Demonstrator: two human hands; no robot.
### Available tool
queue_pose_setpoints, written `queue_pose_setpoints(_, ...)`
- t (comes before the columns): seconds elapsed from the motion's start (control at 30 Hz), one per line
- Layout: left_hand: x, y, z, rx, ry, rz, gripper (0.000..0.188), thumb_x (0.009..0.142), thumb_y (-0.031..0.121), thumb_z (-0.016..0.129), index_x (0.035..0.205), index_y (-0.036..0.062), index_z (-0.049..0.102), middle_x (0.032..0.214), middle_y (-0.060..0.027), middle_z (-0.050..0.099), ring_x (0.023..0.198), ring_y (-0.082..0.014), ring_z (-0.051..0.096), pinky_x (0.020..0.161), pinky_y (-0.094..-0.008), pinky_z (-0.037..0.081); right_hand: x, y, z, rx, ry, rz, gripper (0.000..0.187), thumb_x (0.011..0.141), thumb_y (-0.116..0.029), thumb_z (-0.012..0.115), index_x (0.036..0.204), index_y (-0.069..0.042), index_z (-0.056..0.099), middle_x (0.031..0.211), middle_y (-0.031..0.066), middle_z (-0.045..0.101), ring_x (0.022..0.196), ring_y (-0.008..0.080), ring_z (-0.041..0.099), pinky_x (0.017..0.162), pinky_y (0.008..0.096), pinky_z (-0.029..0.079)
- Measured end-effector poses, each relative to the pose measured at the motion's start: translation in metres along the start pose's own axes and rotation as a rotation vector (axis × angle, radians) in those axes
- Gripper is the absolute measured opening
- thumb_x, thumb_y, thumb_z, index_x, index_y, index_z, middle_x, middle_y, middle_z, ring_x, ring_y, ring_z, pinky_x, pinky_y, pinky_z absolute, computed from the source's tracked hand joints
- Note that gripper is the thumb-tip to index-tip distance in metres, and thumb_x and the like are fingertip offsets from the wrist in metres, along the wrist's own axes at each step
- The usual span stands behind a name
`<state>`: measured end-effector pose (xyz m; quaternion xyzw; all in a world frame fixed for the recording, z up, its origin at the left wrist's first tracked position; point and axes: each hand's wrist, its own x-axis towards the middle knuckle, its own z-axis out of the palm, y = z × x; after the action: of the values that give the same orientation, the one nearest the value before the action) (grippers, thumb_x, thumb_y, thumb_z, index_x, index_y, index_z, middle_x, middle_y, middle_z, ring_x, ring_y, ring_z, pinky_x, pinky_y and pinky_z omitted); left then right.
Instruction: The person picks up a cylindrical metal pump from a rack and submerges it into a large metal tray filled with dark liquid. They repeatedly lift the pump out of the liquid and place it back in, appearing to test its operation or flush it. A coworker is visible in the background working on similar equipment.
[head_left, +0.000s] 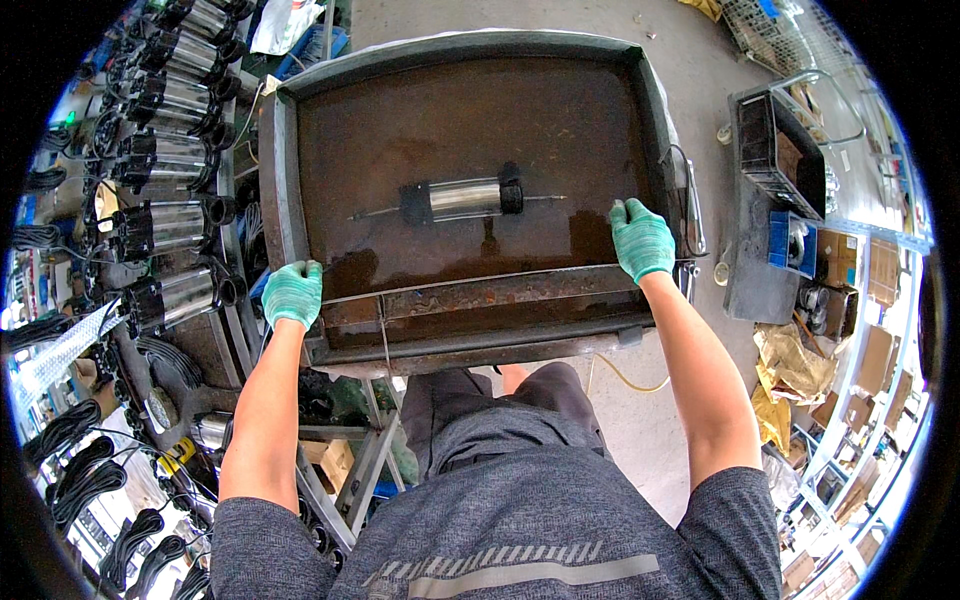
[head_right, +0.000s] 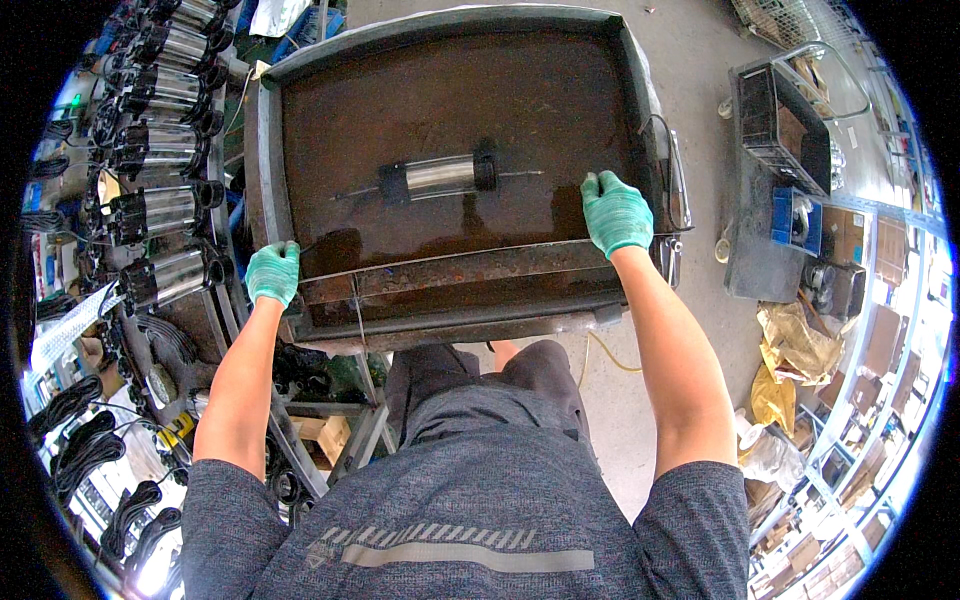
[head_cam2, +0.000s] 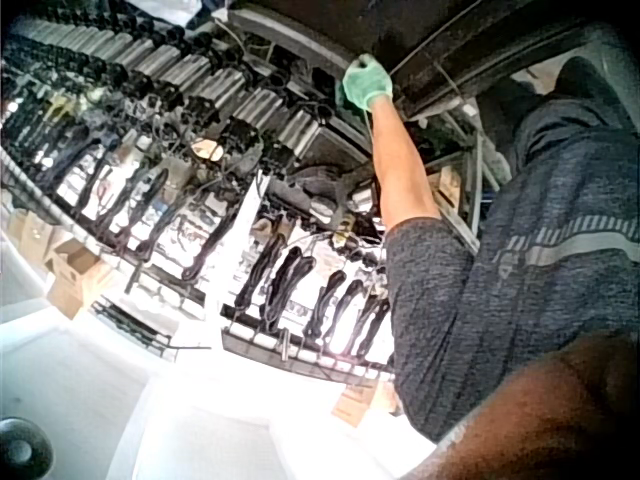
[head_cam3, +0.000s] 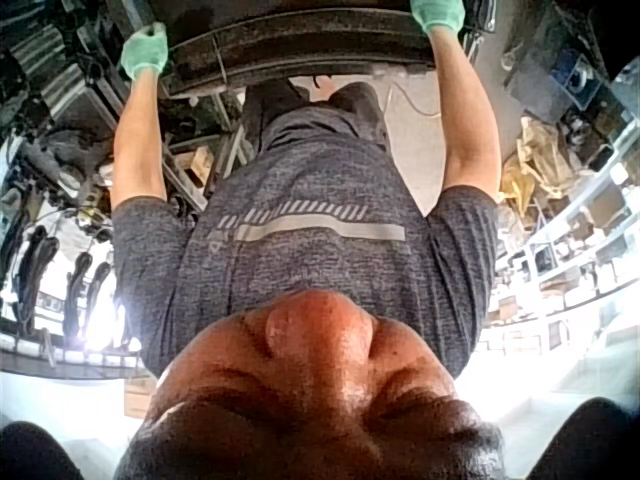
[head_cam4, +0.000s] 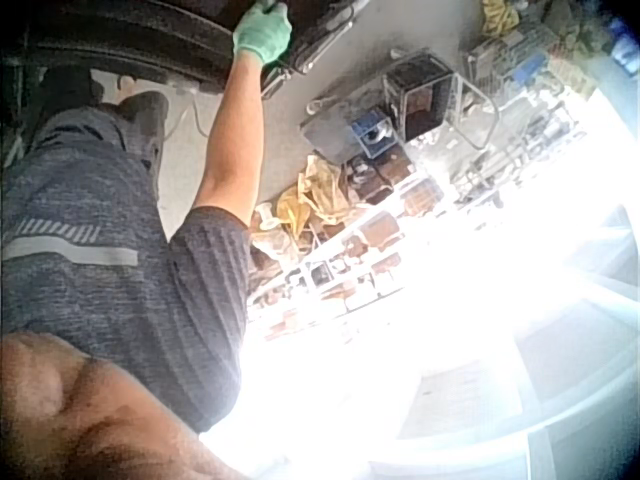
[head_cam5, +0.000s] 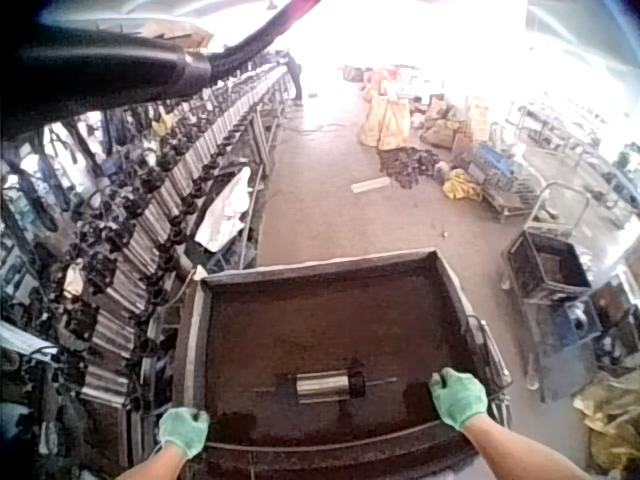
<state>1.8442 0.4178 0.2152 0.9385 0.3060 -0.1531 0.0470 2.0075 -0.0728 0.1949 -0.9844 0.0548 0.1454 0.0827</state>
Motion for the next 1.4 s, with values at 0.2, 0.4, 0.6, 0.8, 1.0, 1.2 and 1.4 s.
queue_pose_setpoints(0.2,0.0,0.0,0.0,-0.021,-0.001,-0.01,0.041,0.098,0.044,0.056,0.097,0.0097,0.078,0.098,-0.0215,0.073,0.094,-0.0422,0.069,0.085,-0.0489,0.055,-0.003,-0.004,-0.005,0.007,-0.002,0.001,0.043,0.103,-0.049,0.046,0.103,-0.013,0.069,0.097,0.0241,0.072,0.095,0.0467,0.068,0.084,0.0563,0.054)
queue_pose_setpoints(0.4,0.001,-0.002,0.003,-0.014,0.002,-0.009,0.041,0.097,0.044,0.056,0.098,0.0102,0.079,0.099,-0.0214,0.072,0.094,-0.042,0.069,0.085,-0.0485,0.055,-0.003,-0.003,-0.004,0.009,0.008,-0.001,0.043,0.103,-0.049,0.045,0.102,-0.012,0.069,0.097,0.024,0.072,0.095,0.0466,0.068,0.084,0.0564,0.054)
queue_pose_setpoints(0.6,0.0,0.0,-0.001,-0.009,-0.009,-0.004,0.041,0.098,0.044,0.055,0.098,0.0101,0.078,0.099,-0.0213,0.072,0.094,-0.0422,0.069,0.085,-0.049,0.055,-0.004,-0.006,-0.006,0.004,0.01,0.002,0.043,0.103,-0.048,0.045,0.102,-0.012,0.068,0.097,0.0244,0.072,0.095,0.0466,0.068,0.084,0.0567,0.054)
queue_pose_setpoints(0.8,0.001,-0.002,0.002,-0.007,0.0,0.001,0.041,0.097,0.045,0.055,0.101,0.0116,0.079,0.1,-0.0211,0.073,0.095,-0.0422,0.069,0.086,-0.0493,0.055,-0.005,-0.007,-0.008,0.006,0.0,0.01,0.043,0.103,-0.048,0.046,0.104,-0.012,0.068,0.099,0.0244,0.071,0.097,0.0467,0.067,0.085,0.0569,0.054)
queue_pose_setpoints(1.0,0.003,-0.006,0.005,-0.015,-0.009,-0.002,0.041,0.097,0.045,0.055,0.102,0.0119,0.079,0.102,-0.0211,0.073,0.097,-0.042,0.069,0.086,-0.0493,0.055,-0.003,-0.005,-0.006,0.009,-0.001,0.008,0.042,0.103,-0.049,0.046,0.106,-0.013,0.069,0.1,0.0244,0.071,0.097,0.0469,0.067,0.085,0.0571,0.053)
queue_pose_setpoints(1.2,-0.003,0.001,0.002,-0.072,0.082,-0.018,0.035,0.098,0.037,0.056,0.102,0.0081,0.074,0.1,-0.0185,0.073,0.095,-0.0413,0.069,0.084,-0.0505,0.053,-0.002,-0.005,-0.006,0.018,0.021,-0.001,0.043,0.103,-0.049,0.045,0.105,-0.012,0.068,0.098,0.0242,0.072,0.095,0.0478,0.067,0.083,0.0573,0.053)
queue_pose_setpoints(1.4,0.004,0.006,0.015,-0.183,0.403,0.448,0.025,0.087,0.014,0.066,0.111,0.0078,0.067,0.108,-0.0171,0.067,0.101,-0.0391,0.063,0.09,-0.0496,0.05,-0.003,-0.004,-0.007,0.026,0.018,-0.014,0.043,0.104,-0.048,0.044,0.103,-0.012,0.068,0.097,0.024,0.072,0.094,0.0473,0.068,0.082,0.0571,0.054)
